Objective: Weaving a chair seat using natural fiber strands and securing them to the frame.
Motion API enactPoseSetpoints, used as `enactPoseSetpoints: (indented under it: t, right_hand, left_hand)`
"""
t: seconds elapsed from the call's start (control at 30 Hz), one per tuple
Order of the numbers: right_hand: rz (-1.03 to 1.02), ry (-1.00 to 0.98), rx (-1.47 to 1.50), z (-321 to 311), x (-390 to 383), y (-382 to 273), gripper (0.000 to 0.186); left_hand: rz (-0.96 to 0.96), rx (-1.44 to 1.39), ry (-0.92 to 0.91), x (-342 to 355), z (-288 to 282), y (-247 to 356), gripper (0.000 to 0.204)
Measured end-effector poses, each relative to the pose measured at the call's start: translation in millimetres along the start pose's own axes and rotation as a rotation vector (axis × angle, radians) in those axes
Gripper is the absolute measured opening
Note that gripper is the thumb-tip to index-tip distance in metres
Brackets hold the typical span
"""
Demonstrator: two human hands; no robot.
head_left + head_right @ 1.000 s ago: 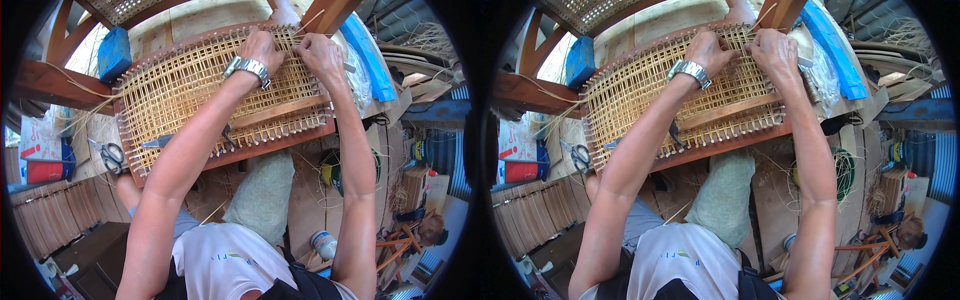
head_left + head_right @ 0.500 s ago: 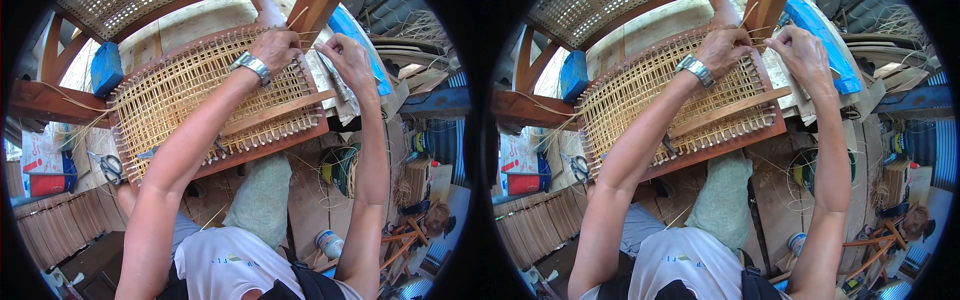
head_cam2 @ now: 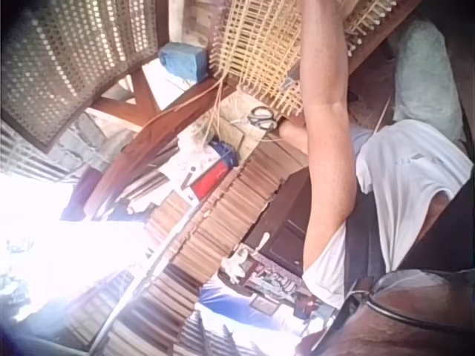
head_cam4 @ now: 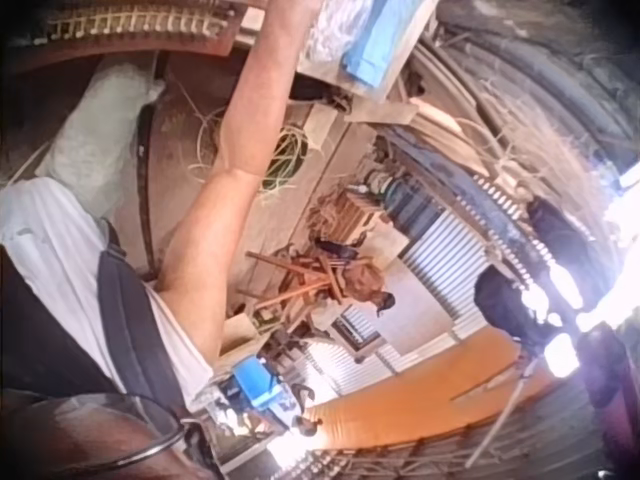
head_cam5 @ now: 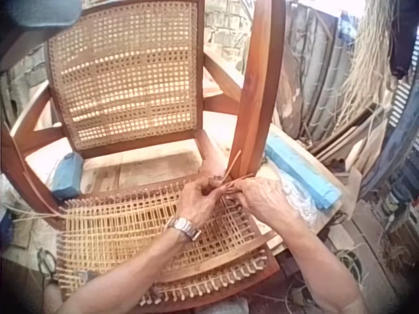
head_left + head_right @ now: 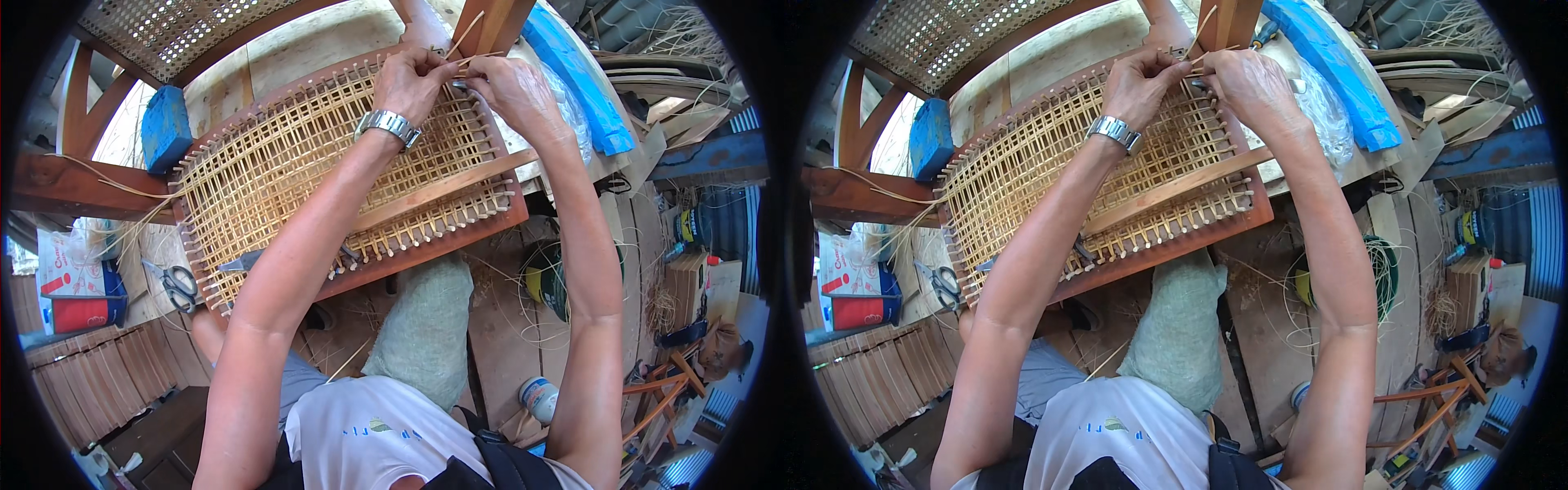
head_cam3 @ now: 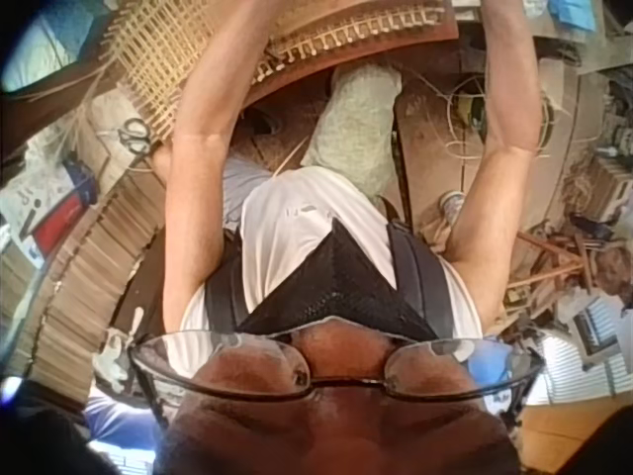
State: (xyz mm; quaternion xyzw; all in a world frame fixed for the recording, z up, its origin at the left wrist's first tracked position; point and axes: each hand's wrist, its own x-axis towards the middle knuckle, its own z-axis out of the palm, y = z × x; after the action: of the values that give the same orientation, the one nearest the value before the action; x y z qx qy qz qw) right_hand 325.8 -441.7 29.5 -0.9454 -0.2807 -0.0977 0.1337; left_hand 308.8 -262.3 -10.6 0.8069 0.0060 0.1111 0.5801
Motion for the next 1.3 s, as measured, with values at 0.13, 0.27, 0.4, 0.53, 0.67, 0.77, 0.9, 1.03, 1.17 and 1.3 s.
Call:
enactPoseSetpoints:
  t: [0.13, 0.27, 0.4, 0.53, 0.67, 0.77, 0.9, 1.03, 1.17, 1.3]
  right_hand:
    - [0.021, -0.162, 0.059, -10, 7, -4, 0.022]
    - [0.042, -0.114, 0.227, 3, 6, 11, 0.021]
    - [0.136, -0.077, 0.423, 8, 3, 20, 0.024]
    - [0.202, -0.161, 0.482, 5, 3, 19, 0.022]
    - [0.163, -0.123, 0.499, 8, 4, 29, 0.028]
    - [0.167, -0.127, 0.502, 9, 3, 29, 0.029]
    - [0.225, -0.207, 0.443, 3, 6, 22, 0.026]
    - [0.215, -0.168, 0.411, 5, 7, 20, 0.027]
    - [0.091, -0.158, 0.172, -2, 17, 8, 0.026]
    - [0.196, -0.080, 0.234, 46, 27, 25, 0.023]
  left_hand:
    - [-0.084, 0.097, -0.035, 1, -3, 2, 0.022]
    - [-0.076, 0.265, -0.095, 3, -9, 4, 0.018]
    - [-0.191, 0.244, -0.179, 3, -15, 11, 0.016]
    - [-0.243, 0.080, -0.179, 3, -18, 5, 0.015]
    - [-0.301, 0.026, -0.213, 7, -16, 7, 0.015]
    - [-0.349, -0.055, -0.216, 9, -17, 5, 0.015]
    - [-0.389, -0.178, -0.231, 9, -22, 4, 0.012]
    - [-0.388, -0.204, -0.295, 14, -22, 4, 0.010]
    - [-0.334, -0.047, -0.306, 20, -22, 7, 0.012]
    - [-0.507, -0.331, -0.430, 27, -10, -11, 0.003]
